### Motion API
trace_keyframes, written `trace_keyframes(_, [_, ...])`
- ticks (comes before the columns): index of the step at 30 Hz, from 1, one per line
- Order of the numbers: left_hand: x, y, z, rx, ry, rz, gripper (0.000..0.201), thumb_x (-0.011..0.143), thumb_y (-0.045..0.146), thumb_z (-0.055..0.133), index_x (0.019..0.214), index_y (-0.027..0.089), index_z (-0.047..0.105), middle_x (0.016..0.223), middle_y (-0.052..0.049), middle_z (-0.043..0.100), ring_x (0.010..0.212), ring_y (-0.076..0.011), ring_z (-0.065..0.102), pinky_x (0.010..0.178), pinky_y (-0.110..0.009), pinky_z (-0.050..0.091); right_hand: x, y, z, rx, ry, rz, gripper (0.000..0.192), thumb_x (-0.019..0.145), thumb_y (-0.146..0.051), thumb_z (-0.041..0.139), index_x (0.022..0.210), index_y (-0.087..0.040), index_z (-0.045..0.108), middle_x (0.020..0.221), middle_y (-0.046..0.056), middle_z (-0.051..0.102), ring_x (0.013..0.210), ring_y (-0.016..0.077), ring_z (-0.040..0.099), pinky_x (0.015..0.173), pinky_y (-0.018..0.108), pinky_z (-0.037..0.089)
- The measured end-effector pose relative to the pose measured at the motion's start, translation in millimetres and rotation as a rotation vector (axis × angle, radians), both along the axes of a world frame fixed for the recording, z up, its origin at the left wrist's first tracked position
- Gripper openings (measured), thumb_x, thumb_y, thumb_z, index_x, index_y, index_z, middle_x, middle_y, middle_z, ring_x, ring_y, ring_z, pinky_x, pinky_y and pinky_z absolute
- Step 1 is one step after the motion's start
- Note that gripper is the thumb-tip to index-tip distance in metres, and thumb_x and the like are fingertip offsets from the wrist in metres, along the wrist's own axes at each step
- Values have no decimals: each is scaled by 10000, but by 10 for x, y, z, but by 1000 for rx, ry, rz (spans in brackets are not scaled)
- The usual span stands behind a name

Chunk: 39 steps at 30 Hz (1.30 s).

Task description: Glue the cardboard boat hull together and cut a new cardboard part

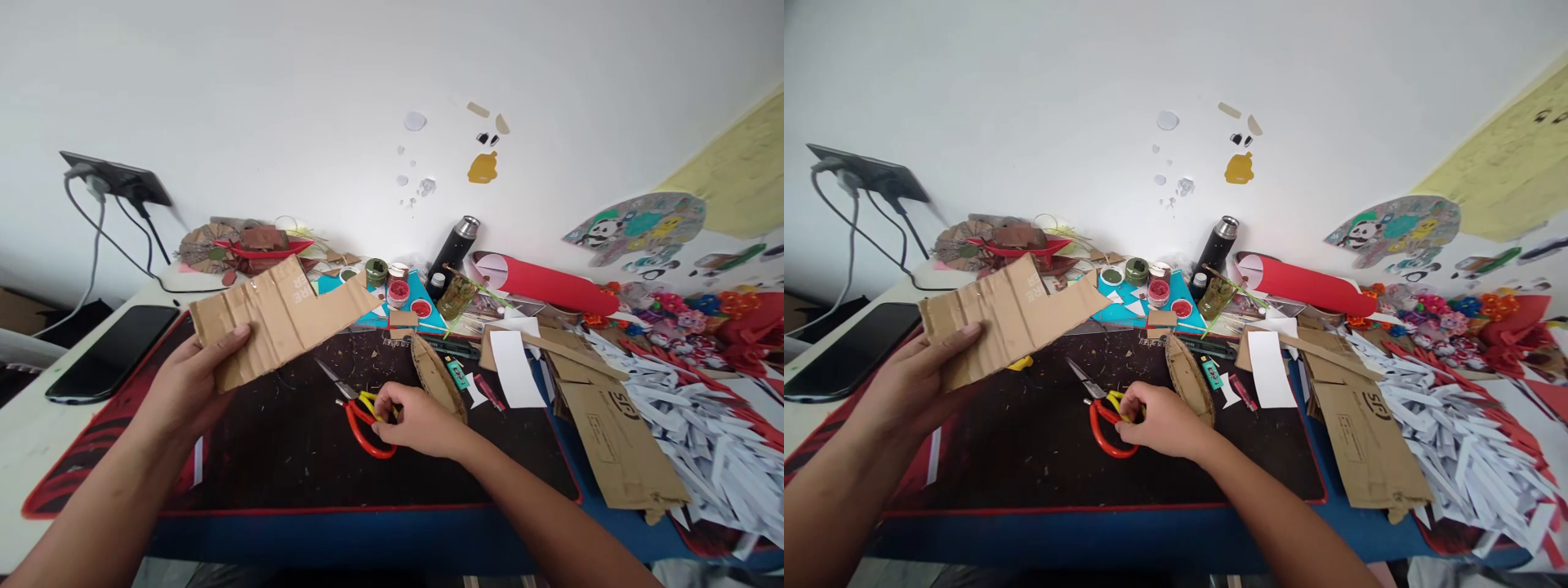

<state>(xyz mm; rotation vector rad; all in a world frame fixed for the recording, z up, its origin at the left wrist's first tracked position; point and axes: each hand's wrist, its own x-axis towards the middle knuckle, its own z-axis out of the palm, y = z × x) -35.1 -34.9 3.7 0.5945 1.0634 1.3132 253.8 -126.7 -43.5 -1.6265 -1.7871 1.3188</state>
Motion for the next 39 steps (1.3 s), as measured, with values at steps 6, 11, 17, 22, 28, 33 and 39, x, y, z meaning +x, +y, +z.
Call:
trace_keyframes(6, [21,-18,-103,-34,-14,-30,526,615,161,972,1110,120,800,1034,-141,853,791,-271,833,718,-280,709,44,-110,-97,-301,439,-238,295,758,-342,795,872,-222,550,770,-70,567,549,73,424,474,188,302])
trace_keyframes(11, [76,53,-137,-9,11,-35,489,644,166,961,1099,120,790,1022,-143,854,791,-274,836,725,-285,710,37,-182,15,-279,608,-293,447,737,-437,891,887,-228,526,763,-67,603,563,72,437,480,171,286])
trace_keyframes(17, [98,216,-109,88,26,-7,456,650,196,963,1067,116,797,1093,-128,850,816,-231,830,757,-260,696,148,-347,240,-8,794,-229,422,819,-466,903,1002,-232,603,831,-7,669,597,102,509,526,209,396])
trace_keyframes(22, [195,226,-38,109,11,-22,478,624,211,989,1051,102,803,1056,-138,853,797,-238,829,752,-273,701,3,-476,65,-17,1111,-293,725,751,-599,908,1325,-288,593,785,11,691,531,139,518,466,242,373])
trace_keyframes(28, [392,162,-16,63,-8,-42,574,576,209,1018,1095,128,785,1010,-110,861,799,-236,834,716,-232,694,-272,-375,-152,-117,1132,-348,555,828,-482,881,1238,-206,627,764,5,699,503,96,548,484,212,380])
trace_keyframes(33, [418,173,55,77,38,-52,634,538,213,1028,1109,128,768,1010,-103,862,823,-249,835,701,-233,693,-126,-361,-127,-79,1194,-326,569,854,-586,841,1239,-227,625,807,22,726,562,153,672,467,214,393])
trace_keyframes(39, [433,216,166,147,186,-75,592,635,328,994,1132,119,747,1040,-127,855,852,-260,828,688,-260,686,-151,-307,-210,-117,1181,-191,726,814,-766,796,1240,-214,595,891,77,796,742,243,804,606,265,519])
